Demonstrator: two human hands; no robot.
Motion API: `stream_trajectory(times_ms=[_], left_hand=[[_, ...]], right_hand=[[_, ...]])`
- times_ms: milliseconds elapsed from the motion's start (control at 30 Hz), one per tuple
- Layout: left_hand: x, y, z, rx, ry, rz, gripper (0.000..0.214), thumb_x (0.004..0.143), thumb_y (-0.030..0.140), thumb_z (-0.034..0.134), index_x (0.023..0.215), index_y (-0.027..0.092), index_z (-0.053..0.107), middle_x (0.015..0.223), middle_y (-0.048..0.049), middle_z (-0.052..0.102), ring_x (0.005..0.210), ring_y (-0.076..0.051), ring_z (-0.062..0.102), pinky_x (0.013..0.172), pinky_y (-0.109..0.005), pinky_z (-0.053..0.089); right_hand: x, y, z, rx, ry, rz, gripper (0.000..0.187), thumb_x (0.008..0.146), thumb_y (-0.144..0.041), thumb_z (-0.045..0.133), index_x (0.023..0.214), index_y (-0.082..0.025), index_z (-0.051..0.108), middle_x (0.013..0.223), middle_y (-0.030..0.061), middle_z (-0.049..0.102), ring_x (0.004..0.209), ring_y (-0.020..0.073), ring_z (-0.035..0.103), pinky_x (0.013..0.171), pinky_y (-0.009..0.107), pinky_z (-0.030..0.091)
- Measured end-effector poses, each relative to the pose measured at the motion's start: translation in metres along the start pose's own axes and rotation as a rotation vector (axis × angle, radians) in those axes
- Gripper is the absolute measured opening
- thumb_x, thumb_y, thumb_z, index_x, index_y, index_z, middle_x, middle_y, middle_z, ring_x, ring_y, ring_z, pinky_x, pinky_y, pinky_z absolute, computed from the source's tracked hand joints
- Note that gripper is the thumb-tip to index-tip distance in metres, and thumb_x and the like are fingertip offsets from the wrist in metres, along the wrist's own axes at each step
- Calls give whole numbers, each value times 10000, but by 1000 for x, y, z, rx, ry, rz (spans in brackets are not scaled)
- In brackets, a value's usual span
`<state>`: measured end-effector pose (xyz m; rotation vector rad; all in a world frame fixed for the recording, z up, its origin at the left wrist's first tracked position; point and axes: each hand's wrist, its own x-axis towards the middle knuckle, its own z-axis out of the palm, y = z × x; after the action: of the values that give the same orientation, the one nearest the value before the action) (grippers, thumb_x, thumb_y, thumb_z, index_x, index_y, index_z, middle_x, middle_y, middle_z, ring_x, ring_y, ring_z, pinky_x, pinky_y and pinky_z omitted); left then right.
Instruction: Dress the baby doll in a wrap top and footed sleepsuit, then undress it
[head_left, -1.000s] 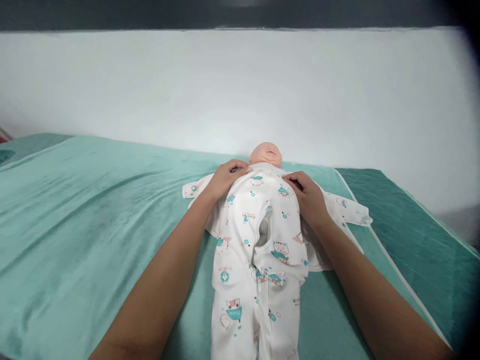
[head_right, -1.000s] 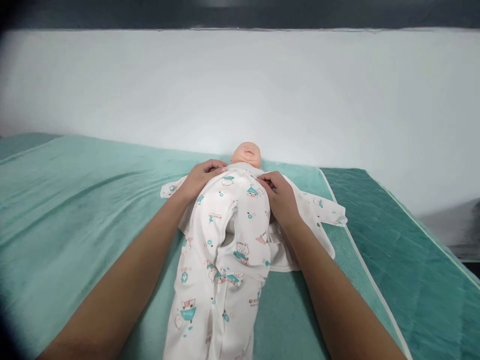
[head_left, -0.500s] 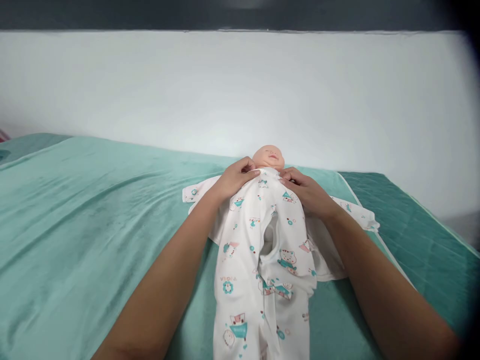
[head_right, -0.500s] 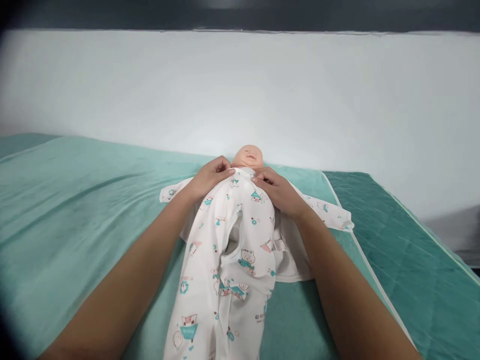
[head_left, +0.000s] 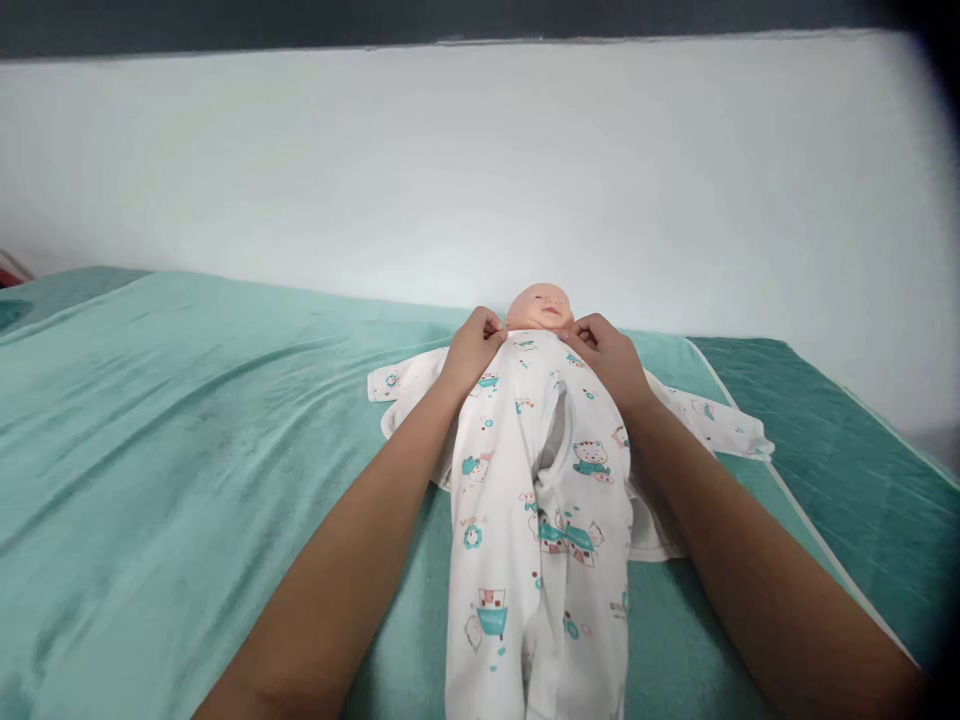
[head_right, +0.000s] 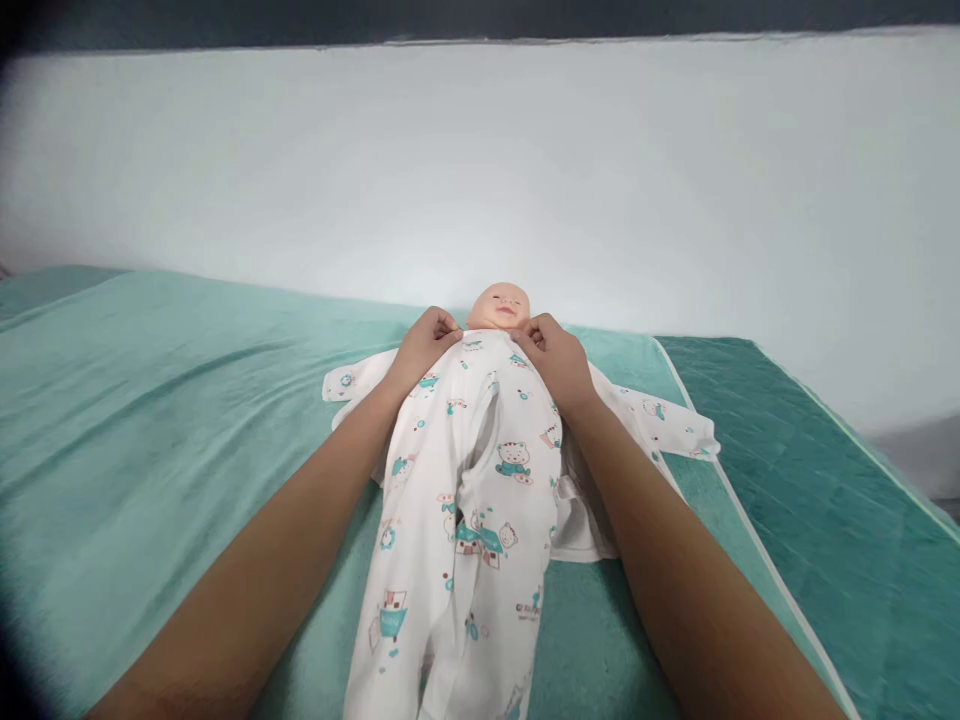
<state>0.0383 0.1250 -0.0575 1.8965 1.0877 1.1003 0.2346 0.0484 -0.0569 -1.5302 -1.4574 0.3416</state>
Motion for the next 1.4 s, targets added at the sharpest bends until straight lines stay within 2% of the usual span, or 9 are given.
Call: stream_trajectory(times_ms=[133,267,400,533,667,767,933,1133,1400], left_hand=[[-12,-2,-6,36,-21,15,122,849,132,522,888,196,618,946,-22,682,945,-164,627,902,-299,469],[-51,-4,-20,228,40,151,288,885,142,470,1061,202,690,1200,-70,662,1145,-197,584,1046,-346,431],[-113,-2,-31,460,64,160,371,910,196,480,1254,213,617,1436,-97,512,1358,-261,425,1143,-446,348],[-183,7,-38,588,5,136,405,884,223,546,1283,163,576,1471,-164,457,1378,-325,392,1118,-510,362],[-252,22,-47,467,36,123,323,911,178,490,1214,208,599,1330,-109,585,1251,-265,517,1079,-465,403],[-296,33,-56,261,14,72,317,906,181,512,1211,234,584,1238,-70,630,1171,-224,561,1040,-417,429],[-335,50,-60,73,-76,10,368,817,151,614,1171,246,575,1122,-36,630,1067,-193,575,983,-365,439],[-334,62,-45,16,-62,44,195,855,164,557,1043,213,564,1022,-36,592,981,-177,559,898,-328,445],[-336,89,-63,55,74,134,128,933,182,444,943,208,570,885,-8,583,830,-146,546,777,-285,423]], right_hand=[[-19,0,-5,42,49,-37,196,852,-377,590,928,-214,668,932,30,672,807,170,576,761,321,440],[-56,-7,-11,154,114,-11,221,885,-325,548,1016,-224,694,1097,56,692,998,201,617,898,372,468],[-118,-25,-19,159,219,-28,293,932,-300,501,1174,-246,657,1247,54,661,1165,214,585,1038,434,423],[-201,-60,-20,102,230,-96,338,943,-279,522,1275,-263,584,1373,61,581,1286,219,515,1111,463,375],[-281,-89,-11,48,77,-200,312,924,-228,561,1234,-255,575,1435,86,503,1352,233,444,1123,470,366],[-319,-96,-7,64,96,-123,298,940,-202,523,1230,-260,557,1427,98,482,1321,229,462,1066,457,422],[-338,-92,-9,-30,118,-75,340,906,-186,536,1242,-237,533,1305,121,490,1232,241,492,1004,446,459],[-323,-91,-18,-139,6,35,196,906,-222,517,1099,-210,551,1024,63,598,910,201,588,809,364,499],[-308,-144,-68,-148,-56,-140,59,932,-274,532,959,-228,557,862,-7,610,781,146,595,707,271,458]])
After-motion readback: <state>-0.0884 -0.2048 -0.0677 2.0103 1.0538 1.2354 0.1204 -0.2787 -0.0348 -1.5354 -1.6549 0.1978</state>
